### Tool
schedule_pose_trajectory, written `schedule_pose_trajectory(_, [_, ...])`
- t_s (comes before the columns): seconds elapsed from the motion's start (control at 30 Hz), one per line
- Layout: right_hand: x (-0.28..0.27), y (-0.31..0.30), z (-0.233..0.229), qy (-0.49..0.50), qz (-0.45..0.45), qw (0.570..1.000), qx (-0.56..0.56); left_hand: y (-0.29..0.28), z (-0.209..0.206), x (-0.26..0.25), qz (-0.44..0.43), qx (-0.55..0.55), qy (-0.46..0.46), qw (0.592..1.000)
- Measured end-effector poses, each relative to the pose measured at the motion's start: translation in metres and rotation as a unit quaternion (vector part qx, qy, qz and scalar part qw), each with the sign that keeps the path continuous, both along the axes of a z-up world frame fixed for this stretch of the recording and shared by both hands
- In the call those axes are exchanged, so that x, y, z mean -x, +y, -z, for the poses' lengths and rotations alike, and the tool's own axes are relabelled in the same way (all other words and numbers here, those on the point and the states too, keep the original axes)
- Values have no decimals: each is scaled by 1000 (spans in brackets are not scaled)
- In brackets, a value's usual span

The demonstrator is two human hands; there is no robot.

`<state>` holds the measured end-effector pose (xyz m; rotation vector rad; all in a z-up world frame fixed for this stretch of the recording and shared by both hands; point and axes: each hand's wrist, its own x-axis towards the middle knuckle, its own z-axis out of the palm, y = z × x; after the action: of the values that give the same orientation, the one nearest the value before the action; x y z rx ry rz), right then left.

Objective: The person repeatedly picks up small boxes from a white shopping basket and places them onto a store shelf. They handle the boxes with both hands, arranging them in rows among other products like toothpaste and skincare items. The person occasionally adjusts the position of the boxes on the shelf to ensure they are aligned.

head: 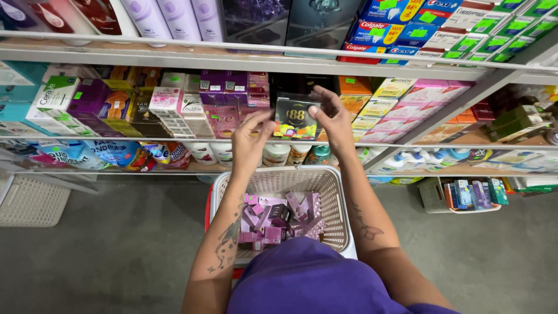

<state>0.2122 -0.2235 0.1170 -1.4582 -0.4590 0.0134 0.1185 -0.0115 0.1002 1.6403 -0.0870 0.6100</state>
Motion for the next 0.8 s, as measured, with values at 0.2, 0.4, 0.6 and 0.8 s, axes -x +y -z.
schedule_pose_trajectory(0.2, [6,-8,7,87,-29,994,-60,-4,-8,6,167,151,61,972])
schedule_pose_trajectory(0.4, [4,-28,30,92,-53,992,-71,-1,35,-5,194,246,45,949])
schedule_pose_trajectory(0.6, [43,-9,-27,5,-171,985,-20,-31,36,-1,285,592,221,721])
schedule_pose_trajectory(0.8, [50,-12,-31,90,-261,961,-26,-30,59,-6,480,614,205,592])
